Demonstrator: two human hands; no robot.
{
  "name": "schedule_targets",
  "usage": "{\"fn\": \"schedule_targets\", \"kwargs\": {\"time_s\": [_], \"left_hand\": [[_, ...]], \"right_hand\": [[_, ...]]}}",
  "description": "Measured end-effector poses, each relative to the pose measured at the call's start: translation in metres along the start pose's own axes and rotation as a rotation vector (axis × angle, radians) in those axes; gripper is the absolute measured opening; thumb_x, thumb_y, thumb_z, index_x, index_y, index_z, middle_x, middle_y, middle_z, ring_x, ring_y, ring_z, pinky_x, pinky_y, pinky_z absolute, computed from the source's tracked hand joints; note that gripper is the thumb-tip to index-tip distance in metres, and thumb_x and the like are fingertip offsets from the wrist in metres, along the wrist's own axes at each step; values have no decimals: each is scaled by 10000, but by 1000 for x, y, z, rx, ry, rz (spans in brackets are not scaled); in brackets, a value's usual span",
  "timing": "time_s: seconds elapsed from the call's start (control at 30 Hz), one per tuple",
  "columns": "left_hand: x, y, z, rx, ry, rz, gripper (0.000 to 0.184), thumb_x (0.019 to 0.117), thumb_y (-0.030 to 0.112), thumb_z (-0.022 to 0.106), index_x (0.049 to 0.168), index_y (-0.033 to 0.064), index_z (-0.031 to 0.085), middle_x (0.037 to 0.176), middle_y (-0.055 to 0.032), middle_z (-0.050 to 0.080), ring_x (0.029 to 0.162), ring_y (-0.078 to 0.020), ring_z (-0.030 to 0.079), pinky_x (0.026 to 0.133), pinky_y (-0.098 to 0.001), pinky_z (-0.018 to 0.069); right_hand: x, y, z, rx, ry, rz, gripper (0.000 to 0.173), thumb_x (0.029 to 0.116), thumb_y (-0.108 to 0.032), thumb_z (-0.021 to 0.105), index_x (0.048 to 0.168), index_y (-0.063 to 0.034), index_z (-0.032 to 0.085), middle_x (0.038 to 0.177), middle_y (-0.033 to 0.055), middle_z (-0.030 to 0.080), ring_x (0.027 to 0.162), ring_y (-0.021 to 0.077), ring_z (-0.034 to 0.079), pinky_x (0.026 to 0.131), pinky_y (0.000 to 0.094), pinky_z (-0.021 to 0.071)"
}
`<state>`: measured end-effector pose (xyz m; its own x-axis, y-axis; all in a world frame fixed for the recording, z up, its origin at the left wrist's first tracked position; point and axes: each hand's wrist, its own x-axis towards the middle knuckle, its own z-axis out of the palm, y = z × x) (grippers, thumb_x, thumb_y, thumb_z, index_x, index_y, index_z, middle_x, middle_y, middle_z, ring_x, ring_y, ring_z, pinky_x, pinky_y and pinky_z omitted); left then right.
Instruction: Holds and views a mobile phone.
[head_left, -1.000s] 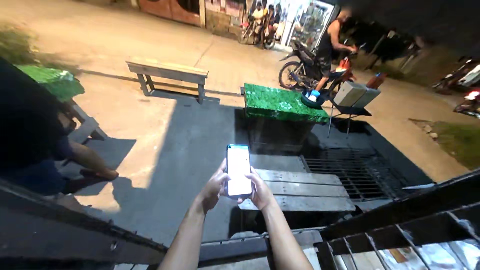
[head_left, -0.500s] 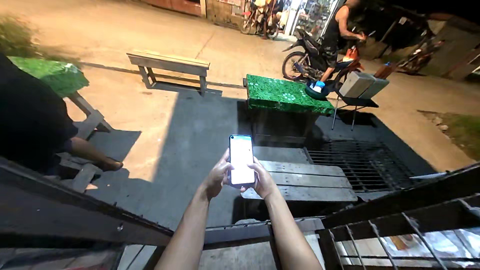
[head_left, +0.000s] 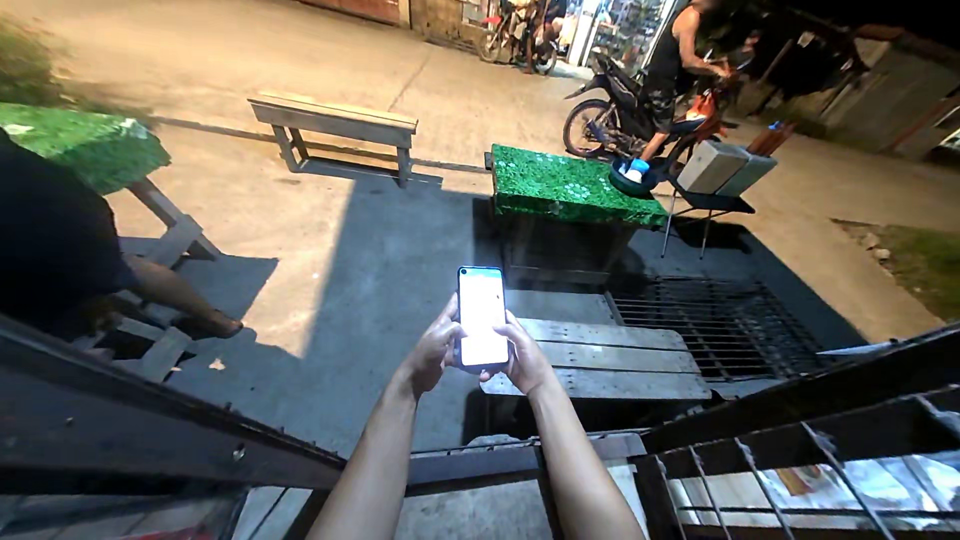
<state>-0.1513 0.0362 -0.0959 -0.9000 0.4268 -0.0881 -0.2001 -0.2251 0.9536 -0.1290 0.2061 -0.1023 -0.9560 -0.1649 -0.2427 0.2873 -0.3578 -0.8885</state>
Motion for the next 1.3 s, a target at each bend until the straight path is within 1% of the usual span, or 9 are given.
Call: {"fn": "schedule_targets", "kwargs": {"time_s": [0.13,0.27,0.47,0.63,0.73,0.87,1.03,1.17,1.3], "left_hand": [[1,-4,-5,0,-40,2,749,969,2,318,1634,305,154,1366,-102,583,995,-188,681,749,-359,599],[1,-2,-4,-10,-38,-1,743,978,-14,328,1630,303,167,1350,-96,595,989,-178,679,751,-344,592],[0,1,-1,-8,-23,-1,807,926,-62,361,1633,271,158,1324,-87,607,934,-140,681,707,-297,583],[0,-3,-5,-38,-50,9,824,921,-83,346,1638,262,131,1352,-82,599,965,-137,685,750,-305,590],[-1,-3,-6,-53,-54,20,814,921,-97,340,1625,278,176,1282,-79,629,913,-137,690,708,-306,594],[0,-4,-11,-45,-123,51,831,911,-88,326,1631,284,143,1381,-61,587,978,-134,682,765,-312,589],[-6,-10,-14,-3,-164,100,901,853,-91,373,1629,310,152,1394,-29,582,906,-83,680,659,-258,583],[-4,-8,-14,22,-157,105,937,819,-66,416,1633,309,142,1381,-73,582,900,-138,690,616,-308,591],[-5,-4,-10,26,-142,84,938,829,-62,413,1640,300,110,1428,-65,555,944,-139,688,658,-318,599]], "right_hand": [[-1,2,-1,17,2,5,415,1079,-208,351,1493,-212,376,1065,209,691,764,314,725,531,391,598],[0,0,0,5,-3,10,424,1080,-213,345,1504,-217,359,1095,203,685,780,311,722,534,387,592],[-2,-2,1,13,-5,3,455,1062,-142,326,1513,-192,345,1108,203,676,790,306,719,529,387,587],[-2,1,-4,39,-56,-11,465,1018,-80,338,1470,-187,359,1082,198,677,794,313,721,555,402,599],[-3,3,-8,53,-108,-18,528,998,-49,350,1499,-213,324,1103,187,671,818,312,721,592,411,610],[-3,3,-10,67,-166,-57,588,949,16,352,1495,-198,312,1103,174,676,824,305,727,622,415,622],[-6,10,-12,53,-179,-89,641,896,21,400,1475,-249,356,1161,115,684,861,278,733,602,420,626],[-5,9,-11,78,-177,-99,642,902,35,403,1483,-231,345,1143,144,683,829,301,733,600,431,626],[-3,9,-14,94,-188,-92,667,904,49,388,1504,-232,315,1147,168,675,832,318,732,618,449,628]]}}
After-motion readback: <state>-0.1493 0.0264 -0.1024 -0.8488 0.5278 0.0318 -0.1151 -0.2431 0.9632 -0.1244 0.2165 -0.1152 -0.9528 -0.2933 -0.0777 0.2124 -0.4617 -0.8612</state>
